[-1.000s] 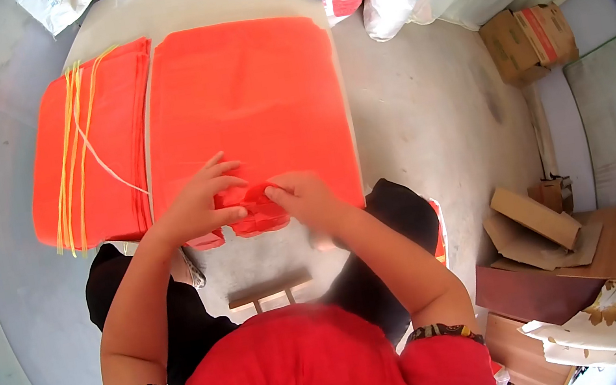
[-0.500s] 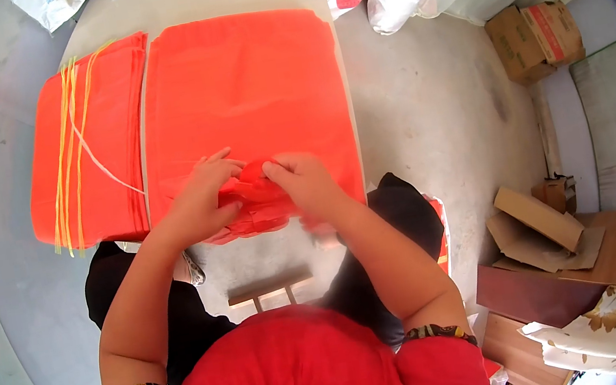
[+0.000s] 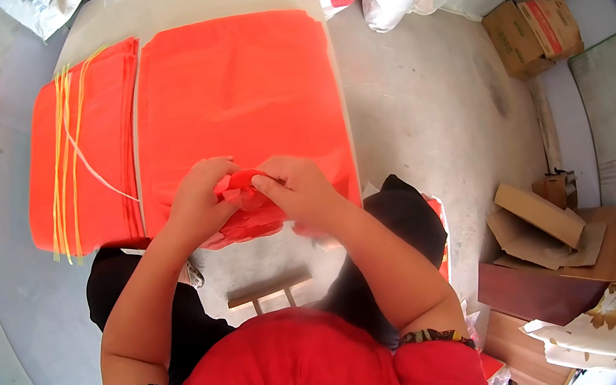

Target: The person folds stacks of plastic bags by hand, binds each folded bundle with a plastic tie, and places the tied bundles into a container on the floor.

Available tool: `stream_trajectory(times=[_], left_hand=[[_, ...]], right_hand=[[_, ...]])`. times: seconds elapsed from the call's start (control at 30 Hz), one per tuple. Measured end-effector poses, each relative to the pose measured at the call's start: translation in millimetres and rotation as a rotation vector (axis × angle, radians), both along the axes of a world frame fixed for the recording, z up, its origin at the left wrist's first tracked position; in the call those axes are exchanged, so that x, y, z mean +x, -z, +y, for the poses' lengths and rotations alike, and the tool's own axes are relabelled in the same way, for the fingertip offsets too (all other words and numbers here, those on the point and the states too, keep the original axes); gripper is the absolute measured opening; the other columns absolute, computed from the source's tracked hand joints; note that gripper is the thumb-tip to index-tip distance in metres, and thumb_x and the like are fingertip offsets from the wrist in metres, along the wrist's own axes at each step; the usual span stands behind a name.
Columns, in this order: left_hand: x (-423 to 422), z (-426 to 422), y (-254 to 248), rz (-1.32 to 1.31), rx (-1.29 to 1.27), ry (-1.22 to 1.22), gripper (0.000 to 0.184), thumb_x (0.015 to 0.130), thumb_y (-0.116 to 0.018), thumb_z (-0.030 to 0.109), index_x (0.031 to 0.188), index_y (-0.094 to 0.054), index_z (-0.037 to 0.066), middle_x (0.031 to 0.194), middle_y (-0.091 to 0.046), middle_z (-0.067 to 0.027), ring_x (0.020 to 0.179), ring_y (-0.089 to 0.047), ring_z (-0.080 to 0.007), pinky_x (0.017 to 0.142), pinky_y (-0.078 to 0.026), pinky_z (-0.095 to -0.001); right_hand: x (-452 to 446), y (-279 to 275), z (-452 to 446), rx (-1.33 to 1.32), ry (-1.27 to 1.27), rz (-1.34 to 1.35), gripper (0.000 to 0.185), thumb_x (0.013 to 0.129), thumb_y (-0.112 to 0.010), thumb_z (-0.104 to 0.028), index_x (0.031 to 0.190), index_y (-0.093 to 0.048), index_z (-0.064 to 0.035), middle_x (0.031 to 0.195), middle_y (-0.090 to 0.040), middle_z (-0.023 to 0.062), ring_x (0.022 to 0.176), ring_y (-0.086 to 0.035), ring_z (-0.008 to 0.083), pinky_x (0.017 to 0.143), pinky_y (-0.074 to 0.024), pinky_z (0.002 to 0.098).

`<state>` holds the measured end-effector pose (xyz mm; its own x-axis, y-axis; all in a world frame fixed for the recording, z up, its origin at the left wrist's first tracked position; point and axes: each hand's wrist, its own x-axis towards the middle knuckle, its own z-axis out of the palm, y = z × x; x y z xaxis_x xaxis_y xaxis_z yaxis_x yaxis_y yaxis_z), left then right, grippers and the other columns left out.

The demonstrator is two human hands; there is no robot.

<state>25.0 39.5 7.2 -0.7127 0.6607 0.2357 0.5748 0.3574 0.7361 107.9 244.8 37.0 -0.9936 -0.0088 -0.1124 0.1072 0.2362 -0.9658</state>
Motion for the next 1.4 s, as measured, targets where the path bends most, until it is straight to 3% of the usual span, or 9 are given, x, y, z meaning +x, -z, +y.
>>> stream_trajectory(times=[0.27,0.43,0.63,0.77,0.9,1.0,1.1,1.2,1.4], left_hand=[[7.5,6.4,-10.1,0.002,0.042,-0.057,0.032,0.077,-0.083,0.011,0.099,-0.061,0.004,0.095,-0.066,-0.0125,0.093,-0.065,-0.0339,0.078,-0.052,-0.0438],[5.9,7.1,-12.8,-0.309,0.101,-0.018,0.020,0.080,-0.077,0.007,0.091,-0.062,0.001,0.087,-0.065,-0.0132,0.086,-0.064,-0.0285,0.077,-0.051,-0.0382],[-0.7,7.6,-13.8,-0.456,0.141,0.018,0.010,0.085,-0.069,0.003,0.091,-0.062,0.001,0.086,-0.061,-0.0047,0.087,-0.060,-0.0143,0.081,-0.049,-0.0310],[-10.2,-0.9,-29.7,-0.787,0.371,-0.036,0.004,0.094,-0.063,0.001,0.097,-0.064,0.002,0.093,-0.063,-0.0011,0.091,-0.060,-0.0113,0.085,-0.049,-0.0286],[-32.4,-23.6,-14.0,-0.557,0.504,-0.198,0.015,0.105,-0.056,0.016,0.109,-0.065,0.005,0.102,-0.065,-0.0002,0.101,-0.059,-0.0110,0.098,-0.045,-0.0286],[-28.0,-34.6,-22.9,-0.510,0.528,-0.539,0.021,0.108,-0.054,0.024,0.113,-0.066,0.007,0.105,-0.064,0.0007,0.106,-0.057,-0.0099,0.102,-0.042,-0.0287],[-34.5,-60.8,-5.3,-0.592,0.554,-0.626,0.023,0.109,-0.053,0.026,0.119,-0.066,0.009,0.113,-0.063,0.0008,0.112,-0.056,-0.0104,0.103,-0.040,-0.0278],[-25.1,-71.1,-5.5,-0.772,0.655,-0.682,0.033,0.108,-0.057,0.022,0.135,-0.055,0.002,0.126,-0.058,-0.0064,0.120,-0.052,-0.0132,0.106,-0.041,-0.0293],[-11.6,-78.3,-1.4,-1.083,0.844,-0.596,0.063,0.106,-0.063,0.019,0.156,-0.027,0.006,0.130,-0.059,-0.0138,0.126,-0.056,-0.0198,0.102,-0.050,-0.0347]], right_hand=[[-1.6,-1.3,4.2,0.011,-0.050,-0.087,0.023,0.104,-0.062,-0.018,0.108,-0.070,0.0031,0.095,-0.068,0.0084,0.089,-0.063,0.0162,0.080,-0.0506,0.0323],[2.9,-11.4,1.7,-0.121,-0.077,0.014,0.023,0.102,-0.066,-0.020,0.111,-0.068,0.0005,0.093,-0.067,0.0098,0.089,-0.064,0.0183,0.079,-0.0501,0.0342],[4.3,1.1,-5.6,0.276,-0.074,0.041,0.022,0.101,-0.068,-0.021,0.108,-0.067,0.0007,0.089,-0.066,0.0081,0.085,-0.062,0.0149,0.074,-0.0491,0.0348],[0.8,0.4,0.3,-0.003,0.010,-0.117,0.020,0.103,-0.065,-0.019,0.104,-0.067,0.0010,0.085,-0.062,0.0034,0.080,-0.056,0.0103,0.072,-0.0476,0.0316],[-1.7,4.9,4.4,-0.157,0.061,-0.129,0.016,0.105,-0.063,-0.014,0.108,-0.070,0.0000,0.092,-0.064,-0.0024,0.085,-0.056,0.0065,0.076,-0.0479,0.0274],[-2.3,-1.7,-0.3,-0.339,0.125,-0.160,0.017,0.105,-0.061,-0.014,0.113,-0.069,-0.0011,0.098,-0.066,-0.0024,0.091,-0.059,0.0071,0.082,-0.0496,0.0270],[-2.9,-3.8,-4.0,-0.496,0.193,-0.210,0.020,0.107,-0.059,-0.015,0.121,-0.067,-0.0025,0.105,-0.069,-0.0004,0.097,-0.063,0.0090,0.088,-0.0514,0.0275],[-5.7,-4.6,-4.4,-0.537,0.290,-0.314,0.022,0.108,-0.056,-0.015,0.125,-0.065,-0.0039,0.109,-0.070,0.0014,0.100,-0.064,0.0104,0.091,-0.0522,0.0285],[-6.6,19.8,-5.3,-0.579,0.433,-0.304,0.022,0.108,-0.054,-0.014,0.124,-0.064,-0.0035,0.112,-0.070,0.0039,0.102,-0.066,0.0129,0.092,-0.0531,0.0310]])
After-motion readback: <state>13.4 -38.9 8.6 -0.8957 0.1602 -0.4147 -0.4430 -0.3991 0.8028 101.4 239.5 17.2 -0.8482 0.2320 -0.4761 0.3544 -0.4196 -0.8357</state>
